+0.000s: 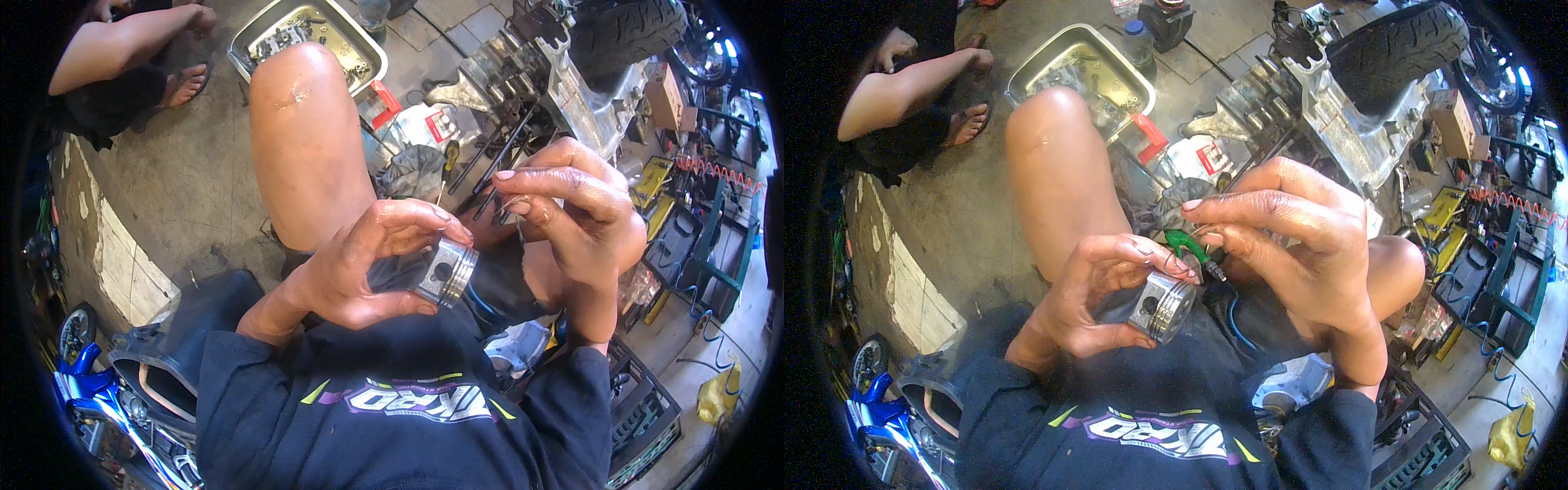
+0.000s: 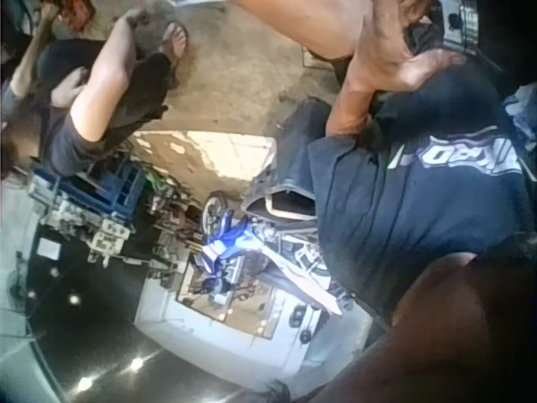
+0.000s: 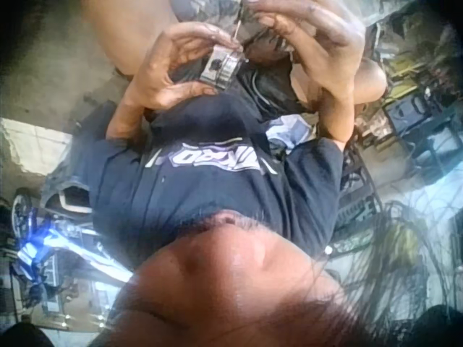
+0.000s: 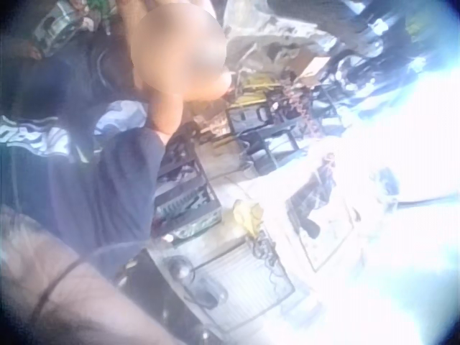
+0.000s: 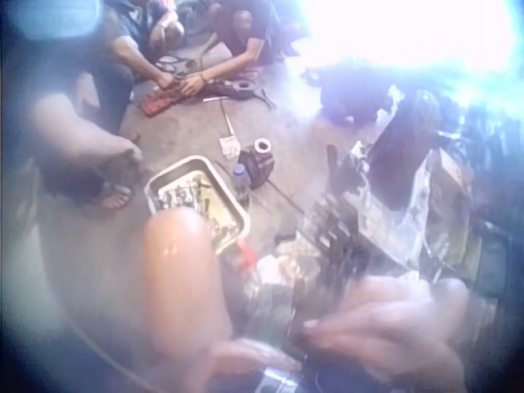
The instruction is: The person installs thin metal piston rings into the grooves around a motorcycle engine piston by hand, carefully sliding each ring over the top of the piston and seating it into its designated slot.
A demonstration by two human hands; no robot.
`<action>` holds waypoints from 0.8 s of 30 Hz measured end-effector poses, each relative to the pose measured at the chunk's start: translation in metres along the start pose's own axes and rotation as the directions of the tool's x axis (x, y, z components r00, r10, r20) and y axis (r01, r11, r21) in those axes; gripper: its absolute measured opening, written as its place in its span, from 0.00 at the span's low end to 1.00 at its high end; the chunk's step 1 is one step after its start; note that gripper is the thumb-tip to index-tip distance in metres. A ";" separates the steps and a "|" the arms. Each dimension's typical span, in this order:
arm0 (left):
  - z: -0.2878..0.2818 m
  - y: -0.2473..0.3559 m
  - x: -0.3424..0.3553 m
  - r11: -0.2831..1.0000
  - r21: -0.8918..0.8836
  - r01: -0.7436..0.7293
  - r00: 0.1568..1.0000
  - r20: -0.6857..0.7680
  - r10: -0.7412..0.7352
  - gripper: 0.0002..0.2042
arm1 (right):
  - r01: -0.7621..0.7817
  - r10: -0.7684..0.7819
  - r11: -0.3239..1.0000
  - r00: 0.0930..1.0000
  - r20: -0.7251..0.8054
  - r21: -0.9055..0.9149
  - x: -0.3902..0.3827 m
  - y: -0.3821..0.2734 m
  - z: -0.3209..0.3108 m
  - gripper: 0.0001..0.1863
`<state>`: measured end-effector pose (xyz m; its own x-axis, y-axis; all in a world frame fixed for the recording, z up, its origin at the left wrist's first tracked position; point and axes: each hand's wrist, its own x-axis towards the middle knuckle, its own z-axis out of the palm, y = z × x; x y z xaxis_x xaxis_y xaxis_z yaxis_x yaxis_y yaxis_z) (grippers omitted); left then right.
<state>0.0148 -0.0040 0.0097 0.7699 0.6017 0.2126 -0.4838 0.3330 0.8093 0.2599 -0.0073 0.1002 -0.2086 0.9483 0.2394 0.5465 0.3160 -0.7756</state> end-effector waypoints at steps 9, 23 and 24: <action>0.004 0.007 0.000 0.981 0.149 0.122 0.991 0.030 -0.128 0.35 | 0.012 -0.014 0.999 0.998 0.057 0.035 -0.009 -0.002 0.001 0.12; 0.002 0.005 0.008 0.970 0.217 0.110 0.986 0.101 -0.135 0.33 | 0.089 -0.094 0.995 0.991 -0.094 -0.053 -0.026 0.014 0.013 0.18; 0.002 0.003 0.007 0.973 0.193 0.127 0.985 0.092 -0.147 0.33 | 0.089 -0.094 0.995 0.991 -0.092 -0.054 -0.027 0.016 0.012 0.18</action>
<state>0.0196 -0.0004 0.0151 0.8674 0.4772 0.1408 -0.2927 0.2606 0.9200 0.2648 -0.0277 0.0740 -0.1833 0.9133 0.3638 0.5690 0.4003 -0.7183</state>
